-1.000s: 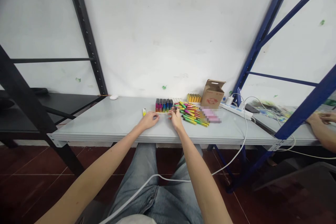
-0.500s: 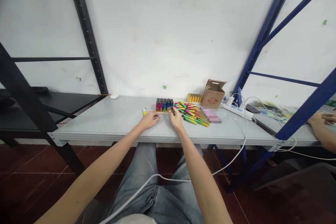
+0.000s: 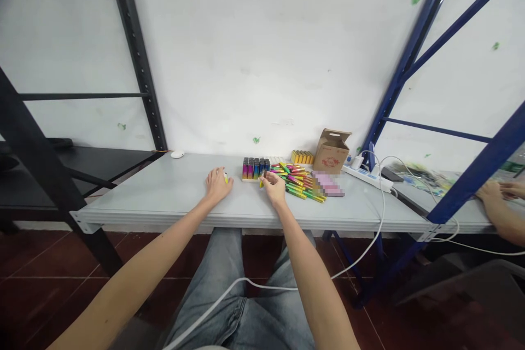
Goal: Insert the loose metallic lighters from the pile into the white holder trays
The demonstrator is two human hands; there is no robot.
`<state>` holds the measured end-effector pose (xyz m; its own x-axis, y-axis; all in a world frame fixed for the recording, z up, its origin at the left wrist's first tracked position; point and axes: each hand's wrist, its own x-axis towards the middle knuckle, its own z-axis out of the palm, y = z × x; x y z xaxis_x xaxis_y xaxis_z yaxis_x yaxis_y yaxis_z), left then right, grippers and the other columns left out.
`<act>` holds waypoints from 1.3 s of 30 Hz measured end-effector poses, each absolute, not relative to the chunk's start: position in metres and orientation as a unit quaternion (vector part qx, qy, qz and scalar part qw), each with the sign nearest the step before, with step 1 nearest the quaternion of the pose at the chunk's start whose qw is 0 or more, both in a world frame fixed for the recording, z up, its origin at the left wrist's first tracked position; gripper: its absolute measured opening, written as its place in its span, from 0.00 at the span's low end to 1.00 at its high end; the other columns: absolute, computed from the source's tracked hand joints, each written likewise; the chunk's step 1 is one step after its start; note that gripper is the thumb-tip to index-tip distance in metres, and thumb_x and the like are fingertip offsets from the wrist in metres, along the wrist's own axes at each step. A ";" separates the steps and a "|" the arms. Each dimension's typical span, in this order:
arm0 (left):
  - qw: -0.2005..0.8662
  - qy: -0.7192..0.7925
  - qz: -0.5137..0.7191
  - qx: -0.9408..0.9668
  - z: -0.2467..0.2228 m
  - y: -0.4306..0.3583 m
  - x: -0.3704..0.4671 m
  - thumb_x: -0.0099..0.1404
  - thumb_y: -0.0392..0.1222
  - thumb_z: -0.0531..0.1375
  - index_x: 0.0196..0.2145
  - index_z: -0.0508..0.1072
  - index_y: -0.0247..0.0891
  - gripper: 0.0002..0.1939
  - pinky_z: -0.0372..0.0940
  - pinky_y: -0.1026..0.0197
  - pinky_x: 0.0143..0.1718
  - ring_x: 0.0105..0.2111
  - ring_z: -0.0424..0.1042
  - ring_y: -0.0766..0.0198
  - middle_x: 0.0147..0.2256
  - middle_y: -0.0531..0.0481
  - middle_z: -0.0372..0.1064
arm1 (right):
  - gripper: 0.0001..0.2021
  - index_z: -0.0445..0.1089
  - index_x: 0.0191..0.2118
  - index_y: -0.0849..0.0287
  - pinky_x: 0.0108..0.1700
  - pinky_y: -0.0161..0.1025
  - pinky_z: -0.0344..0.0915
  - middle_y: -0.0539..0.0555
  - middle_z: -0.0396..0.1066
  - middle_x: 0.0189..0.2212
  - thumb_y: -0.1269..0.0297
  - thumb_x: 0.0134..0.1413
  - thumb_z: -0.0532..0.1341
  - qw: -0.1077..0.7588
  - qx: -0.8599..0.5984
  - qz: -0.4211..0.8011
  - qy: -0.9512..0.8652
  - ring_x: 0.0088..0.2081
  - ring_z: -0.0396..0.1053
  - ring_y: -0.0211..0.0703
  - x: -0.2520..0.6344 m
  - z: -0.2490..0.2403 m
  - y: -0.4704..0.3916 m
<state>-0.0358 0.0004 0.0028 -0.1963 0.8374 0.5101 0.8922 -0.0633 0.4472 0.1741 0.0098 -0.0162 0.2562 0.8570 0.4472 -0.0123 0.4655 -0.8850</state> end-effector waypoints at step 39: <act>-0.001 -0.539 -0.491 -0.685 0.005 -0.009 -0.042 0.66 0.33 0.53 0.47 0.72 0.39 0.14 0.64 0.53 0.52 0.46 0.69 0.56 0.45 0.43 0.68 | 0.10 0.76 0.29 0.56 0.36 0.41 0.61 0.59 0.73 0.27 0.58 0.55 0.61 0.494 -0.630 0.034 -0.598 0.34 0.69 0.50 0.160 -0.018 0.029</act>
